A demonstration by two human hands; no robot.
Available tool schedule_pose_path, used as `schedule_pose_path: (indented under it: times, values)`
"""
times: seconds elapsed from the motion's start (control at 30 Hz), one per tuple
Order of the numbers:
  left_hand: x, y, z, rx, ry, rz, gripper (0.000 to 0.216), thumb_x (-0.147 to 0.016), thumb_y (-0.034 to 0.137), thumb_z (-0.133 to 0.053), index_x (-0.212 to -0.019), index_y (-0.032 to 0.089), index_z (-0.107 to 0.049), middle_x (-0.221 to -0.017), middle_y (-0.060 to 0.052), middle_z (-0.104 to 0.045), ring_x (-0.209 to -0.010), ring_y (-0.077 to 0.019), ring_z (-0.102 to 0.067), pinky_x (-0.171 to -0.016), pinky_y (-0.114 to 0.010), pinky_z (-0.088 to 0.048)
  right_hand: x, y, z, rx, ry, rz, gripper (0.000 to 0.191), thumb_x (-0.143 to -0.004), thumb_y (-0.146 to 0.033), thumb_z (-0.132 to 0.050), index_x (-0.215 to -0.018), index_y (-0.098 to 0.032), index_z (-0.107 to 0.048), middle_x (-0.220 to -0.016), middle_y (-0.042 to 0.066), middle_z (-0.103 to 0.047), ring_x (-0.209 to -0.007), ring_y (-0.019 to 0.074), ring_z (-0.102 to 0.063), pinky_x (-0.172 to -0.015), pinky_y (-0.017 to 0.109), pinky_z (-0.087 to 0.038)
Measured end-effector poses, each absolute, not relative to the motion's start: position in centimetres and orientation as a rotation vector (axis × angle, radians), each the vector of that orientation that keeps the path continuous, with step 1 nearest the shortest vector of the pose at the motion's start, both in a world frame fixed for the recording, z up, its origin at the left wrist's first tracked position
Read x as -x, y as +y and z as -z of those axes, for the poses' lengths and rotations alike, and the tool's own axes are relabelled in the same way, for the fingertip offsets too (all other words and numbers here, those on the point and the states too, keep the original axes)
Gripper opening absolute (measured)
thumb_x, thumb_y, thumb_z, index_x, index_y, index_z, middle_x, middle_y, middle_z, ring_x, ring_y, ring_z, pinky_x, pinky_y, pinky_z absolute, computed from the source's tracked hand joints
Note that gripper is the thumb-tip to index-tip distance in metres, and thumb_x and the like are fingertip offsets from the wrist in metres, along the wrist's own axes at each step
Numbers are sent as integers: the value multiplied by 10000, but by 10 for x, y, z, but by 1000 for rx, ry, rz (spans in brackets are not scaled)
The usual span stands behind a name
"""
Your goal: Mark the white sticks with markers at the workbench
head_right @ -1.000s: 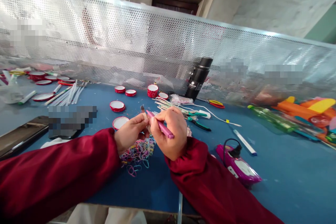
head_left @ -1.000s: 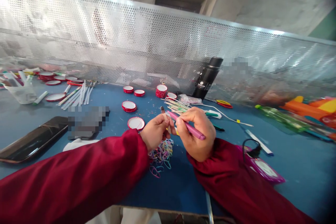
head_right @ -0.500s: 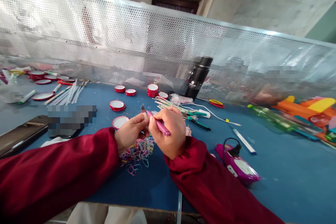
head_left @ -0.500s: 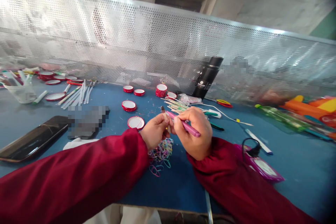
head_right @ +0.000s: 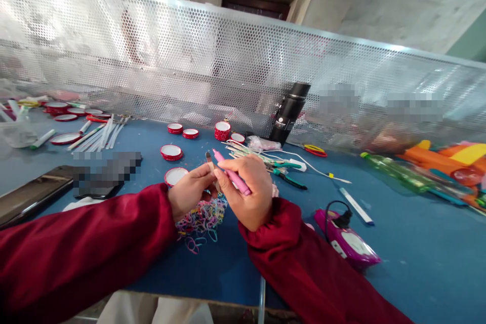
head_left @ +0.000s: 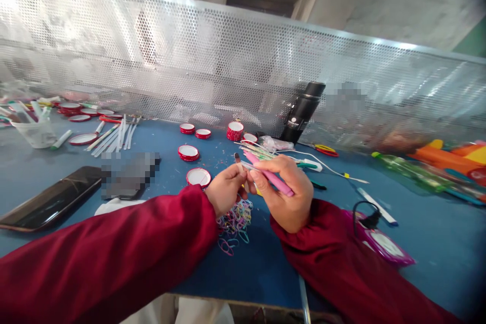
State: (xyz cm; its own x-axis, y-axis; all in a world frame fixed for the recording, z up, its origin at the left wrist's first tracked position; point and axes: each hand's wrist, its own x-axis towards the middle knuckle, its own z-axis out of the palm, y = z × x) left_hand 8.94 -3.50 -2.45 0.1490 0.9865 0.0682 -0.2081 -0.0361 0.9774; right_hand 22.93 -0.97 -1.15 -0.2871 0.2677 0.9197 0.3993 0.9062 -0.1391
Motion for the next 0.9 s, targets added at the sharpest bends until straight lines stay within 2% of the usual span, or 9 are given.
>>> schedule_pose_path:
  times: [0.1, 0.27, 0.37, 0.7, 0.9]
  values:
    - [-90, -35, 23, -1167, 909, -1226, 173, -902, 249, -425, -760, 169, -484, -638, 25, -551, -460, -46, -446, -459, -192, -296, -229, -13, 12, 498, -1892, 104, 126, -791, -148, -640, -879, -236, -618, -754, -9, -634, -723, 160, -585, -769, 356, -476]
    - [-91, -34, 24, -1169, 900, -1236, 209, -915, 266, -410, -752, 165, -495, -631, 24, -547, -449, -45, -440, -449, -192, -291, -228, -15, 17, 606, -1802, 10, 171, -748, -155, -651, -890, -214, -577, -812, 15, -596, -739, 172, -581, -715, 347, -486]
    - [-91, -34, 23, -1168, 892, -1242, 216, -911, 266, -419, -738, 164, -499, -617, 28, -538, -445, -46, -440, -447, -190, -295, -230, -13, 18, 565, -1826, 20, 151, -725, -136, -650, -805, -212, -547, -758, 7, -572, -736, 177, -562, -726, 359, -479]
    - [-92, -35, 24, -1144, 900, -1261, 238, -917, 226, -404, -706, 159, -490, -568, 40, -504, -437, -44, -437, -453, -186, -306, -228, -10, 16, 480, -1878, 59, 194, -704, -80, -632, -797, -215, -526, -730, -12, -563, -716, 164, -566, -735, 358, -476]
    - [-91, -35, 24, -1141, 889, -1248, 219, -920, 236, -397, -735, 165, -488, -578, 38, -516, -445, -49, -435, -464, -186, -309, -230, -7, 15, 498, -1868, 158, 164, -712, -108, -629, -778, -219, -528, -714, -16, -569, -695, 159, -562, -715, 343, -477]
